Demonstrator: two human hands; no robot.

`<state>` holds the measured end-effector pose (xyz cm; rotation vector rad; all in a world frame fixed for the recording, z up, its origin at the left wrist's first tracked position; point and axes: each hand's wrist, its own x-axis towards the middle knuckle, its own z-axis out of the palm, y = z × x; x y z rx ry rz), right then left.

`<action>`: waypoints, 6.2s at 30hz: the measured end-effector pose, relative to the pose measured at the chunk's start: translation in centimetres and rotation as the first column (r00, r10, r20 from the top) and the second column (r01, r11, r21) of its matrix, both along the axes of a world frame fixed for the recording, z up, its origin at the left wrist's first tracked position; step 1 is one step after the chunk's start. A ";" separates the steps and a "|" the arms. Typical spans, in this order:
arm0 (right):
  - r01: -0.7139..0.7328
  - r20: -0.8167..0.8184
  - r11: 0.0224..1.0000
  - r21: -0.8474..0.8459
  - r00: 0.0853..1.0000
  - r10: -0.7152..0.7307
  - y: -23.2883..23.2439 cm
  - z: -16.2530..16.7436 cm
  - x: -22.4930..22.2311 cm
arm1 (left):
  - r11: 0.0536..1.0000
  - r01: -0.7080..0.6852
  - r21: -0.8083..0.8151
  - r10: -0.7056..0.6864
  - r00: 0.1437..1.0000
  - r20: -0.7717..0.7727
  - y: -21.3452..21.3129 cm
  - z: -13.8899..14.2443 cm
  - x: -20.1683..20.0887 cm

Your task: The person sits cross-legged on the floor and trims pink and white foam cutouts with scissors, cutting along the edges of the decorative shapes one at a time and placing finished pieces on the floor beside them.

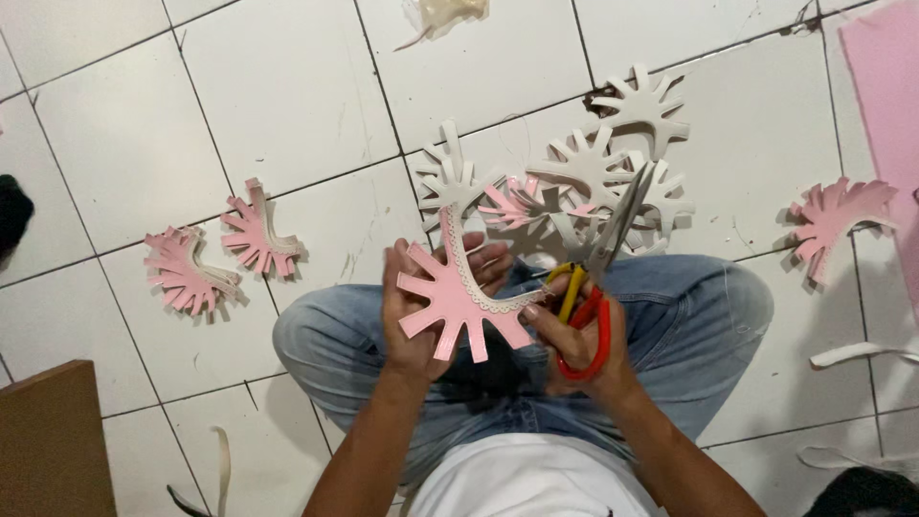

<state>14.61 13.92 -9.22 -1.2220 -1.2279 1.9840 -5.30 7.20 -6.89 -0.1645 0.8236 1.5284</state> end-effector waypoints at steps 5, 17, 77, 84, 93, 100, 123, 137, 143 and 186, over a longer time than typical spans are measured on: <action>-0.004 0.110 0.998 0.063 0.994 -0.003 0.2 0.4 0.3 | 0.999 -0.006 0.047 0.021 0.943 -0.332 -2.4 1.9 1.9; -0.420 0.361 0.504 0.755 0.907 0.216 2.4 5.9 -0.4 | 0.957 0.132 -0.257 -0.288 0.525 -0.801 -3.7 3.2 2.9; -0.550 -0.403 0.764 -0.337 0.818 0.411 -3.6 -0.2 9.0 | 0.989 -0.108 -0.098 -0.034 0.482 -0.876 -3.5 5.9 3.8; -0.677 0.715 0.400 0.617 0.695 0.073 0.8 4.8 6.5 | 0.993 -0.069 -0.093 -0.038 0.566 -0.823 -3.0 6.6 3.1; -0.770 0.792 0.241 0.591 0.611 0.008 3.2 6.7 5.6 | 0.995 -0.002 -0.104 -0.084 0.574 -0.815 -3.0 7.6 2.8; -0.743 0.750 0.182 0.644 0.660 0.038 4.2 6.4 5.6 | 0.984 0.084 -0.156 -0.173 0.643 -0.746 -3.8 7.3 2.1; -0.259 0.337 0.917 0.305 0.929 0.150 4.0 4.6 6.2 | 0.992 0.092 -0.091 -0.129 0.634 -0.762 -3.5 7.0 1.4; -0.384 -0.096 0.915 0.126 0.913 0.397 3.6 7.8 -0.2 | 0.912 0.402 -0.085 0.026 -0.263 -0.964 -4.1 7.4 1.4; -0.411 -0.135 0.857 0.310 0.874 0.467 5.5 8.3 -1.5 | 0.919 0.349 -0.182 -0.230 0.102 -0.968 -3.0 8.8 0.7; -0.389 -0.003 0.911 0.140 0.919 0.393 5.0 8.2 -1.5 | 0.907 0.415 0.070 -0.210 0.592 -0.778 -0.9 8.2 -1.4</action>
